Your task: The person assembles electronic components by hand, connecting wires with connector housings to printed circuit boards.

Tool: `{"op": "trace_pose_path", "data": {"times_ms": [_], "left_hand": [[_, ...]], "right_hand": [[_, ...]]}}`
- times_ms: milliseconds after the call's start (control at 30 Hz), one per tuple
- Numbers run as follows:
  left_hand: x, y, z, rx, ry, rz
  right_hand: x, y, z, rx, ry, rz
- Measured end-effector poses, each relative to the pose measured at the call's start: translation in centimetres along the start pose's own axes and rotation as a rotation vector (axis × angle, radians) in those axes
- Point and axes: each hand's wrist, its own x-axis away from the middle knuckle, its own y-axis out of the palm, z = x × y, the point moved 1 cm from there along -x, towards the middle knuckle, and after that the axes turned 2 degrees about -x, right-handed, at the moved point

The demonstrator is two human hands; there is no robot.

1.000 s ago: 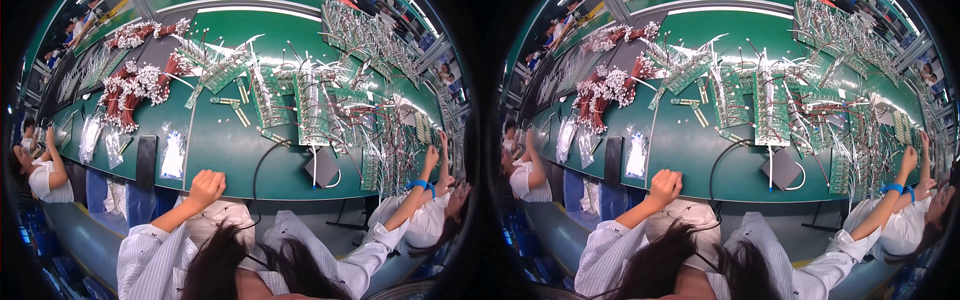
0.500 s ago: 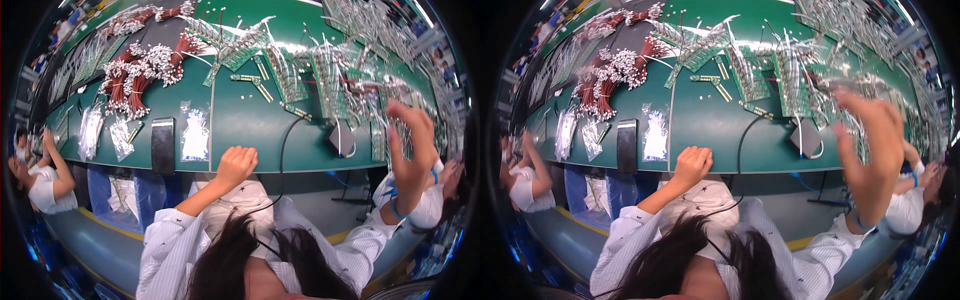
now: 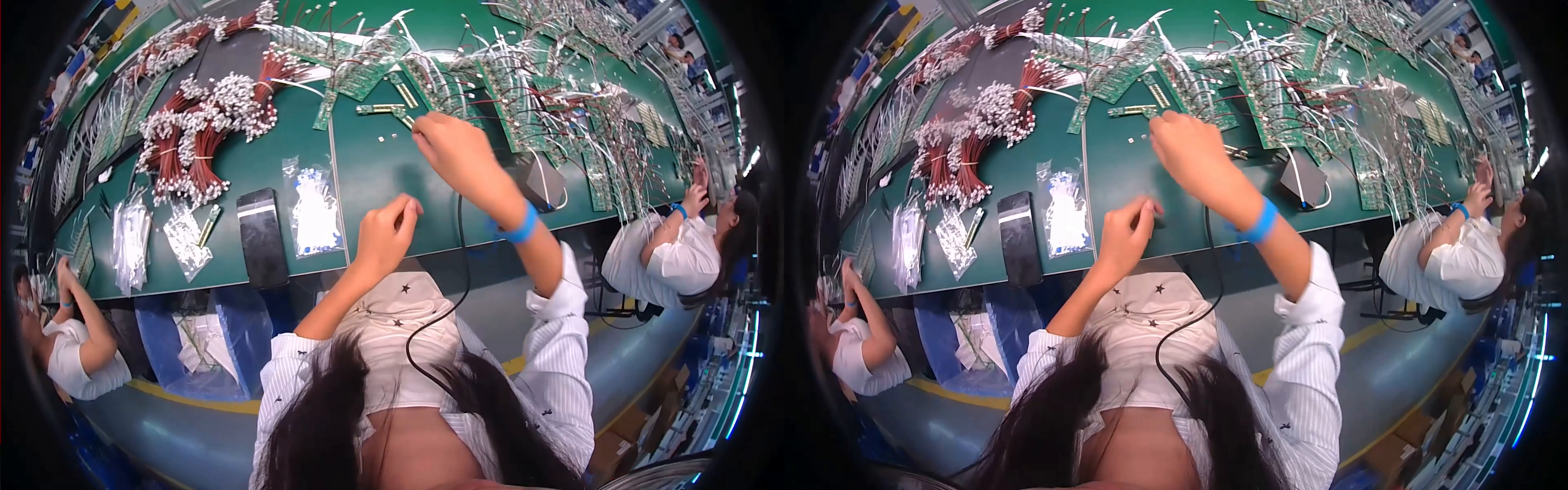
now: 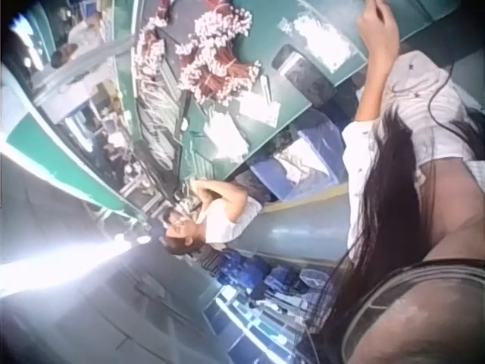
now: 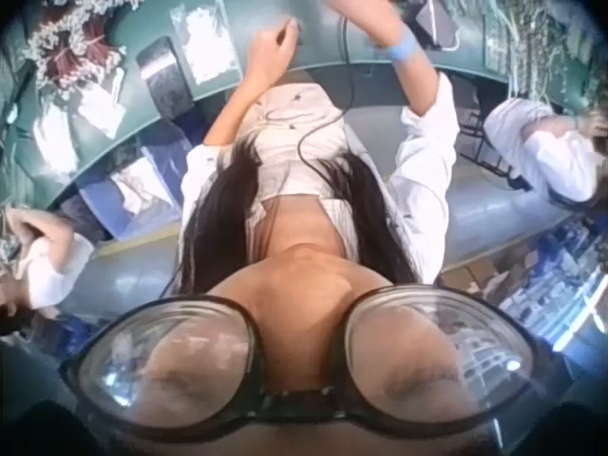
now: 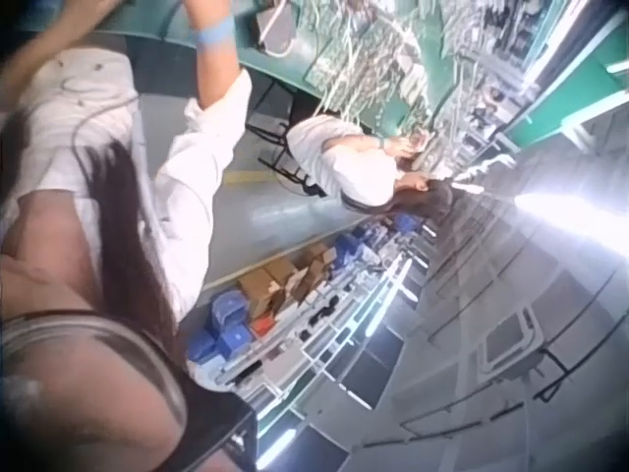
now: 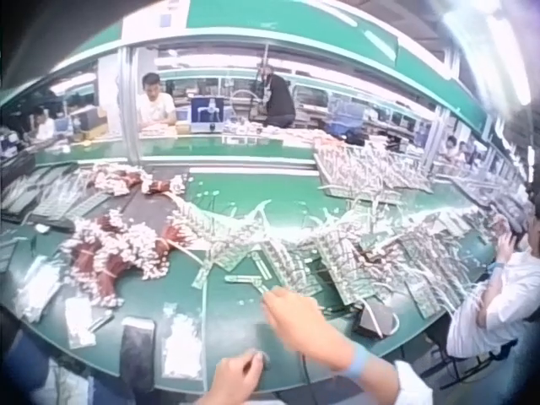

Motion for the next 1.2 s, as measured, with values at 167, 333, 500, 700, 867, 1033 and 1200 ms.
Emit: {"op": "trace_pose_path", "data": {"times_ms": [167, 333, 500, 700, 867, 1033, 1200], "left_hand": [[-2.4, -3.6, 2.5, 0.391, -0.127, 0.016], [-4.5, -6.3, 5.1, 0.546, -0.040, 0.070], [-7.1, -8.2, 6.1, 0.635, 0.074, 0.256], [-9.0, -9.4, 3.2, 0.606, 0.035, 0.300], [-8.9, -8.4, 5.9, 0.646, 0.033, 0.187], [-9.9, -8.7, 8.3, 0.639, 0.223, 0.238], [-11.1, -10.1, 10.7, 0.656, 0.258, 0.290]], "right_hand": [[-2.4, 8.2, 1.3, 0.200, 0.153, -0.008], [-2.6, 9.1, 2.5, 0.327, 0.209, -0.023], [-3.1, 6.2, 3.5, 0.018, 0.343, -0.038], [-3.4, -1.8, 1.8, -1.042, 0.377, -0.106], [-4.3, -5.7, -0.3, -1.157, 0.280, -0.041], [-5.9, -7.7, -2.6, -1.002, 0.177, 0.061], [-7.3, -9.9, -3.5, -1.014, 0.072, 0.139]]}}
